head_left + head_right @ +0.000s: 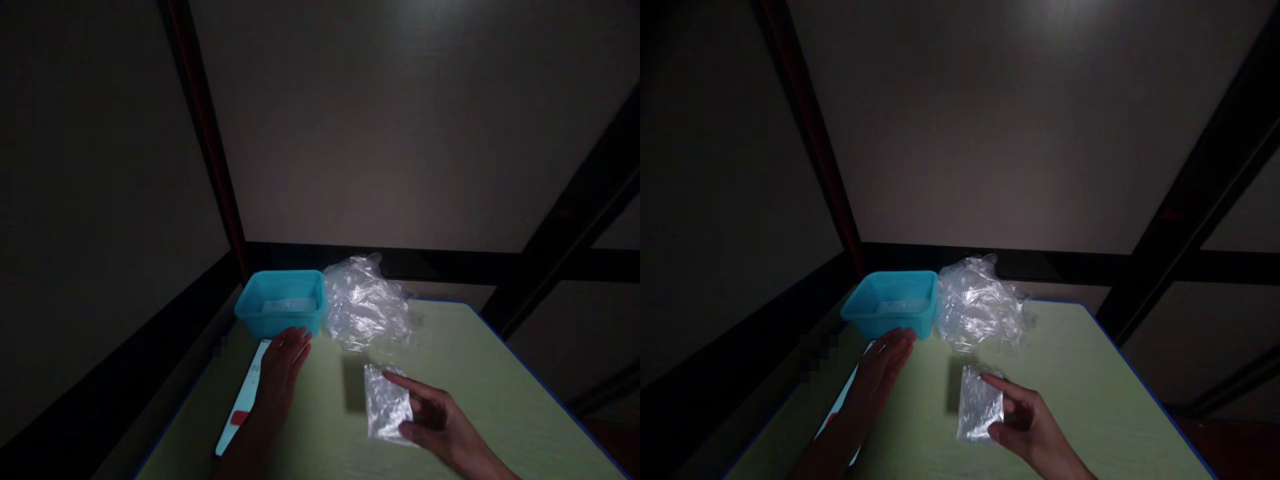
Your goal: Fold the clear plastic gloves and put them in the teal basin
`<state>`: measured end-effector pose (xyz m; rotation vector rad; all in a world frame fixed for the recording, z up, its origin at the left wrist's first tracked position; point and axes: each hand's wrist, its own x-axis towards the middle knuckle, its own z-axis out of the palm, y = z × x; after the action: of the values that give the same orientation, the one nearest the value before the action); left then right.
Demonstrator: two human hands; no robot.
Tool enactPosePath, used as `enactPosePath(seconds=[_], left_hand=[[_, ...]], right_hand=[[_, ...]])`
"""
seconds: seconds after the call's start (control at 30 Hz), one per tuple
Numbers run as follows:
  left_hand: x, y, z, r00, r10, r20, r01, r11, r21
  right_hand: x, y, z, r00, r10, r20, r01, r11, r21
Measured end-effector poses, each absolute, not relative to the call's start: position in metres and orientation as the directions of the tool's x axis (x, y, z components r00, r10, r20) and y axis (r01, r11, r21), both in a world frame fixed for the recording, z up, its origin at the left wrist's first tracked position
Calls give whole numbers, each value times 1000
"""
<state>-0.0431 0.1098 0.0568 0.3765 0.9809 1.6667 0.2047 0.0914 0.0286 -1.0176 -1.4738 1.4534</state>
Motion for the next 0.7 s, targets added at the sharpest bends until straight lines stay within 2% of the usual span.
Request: enactPosePath(seconds=[0.2,0.33,0.7], left_hand=[[-56,128,74,-442,807,-391,-705,-44,708],[-59,139,79,-467,763,-447,-715,-29,698],[-62,143,82,-535,742,-404,-692,-110,714]], right_hand=[[193,109,45,-338,941,-16,65,6,-998],[190,122,47,-414,910,-31,93,8,-996],[197,129,46,-421,906,-37,139,24,-990]])
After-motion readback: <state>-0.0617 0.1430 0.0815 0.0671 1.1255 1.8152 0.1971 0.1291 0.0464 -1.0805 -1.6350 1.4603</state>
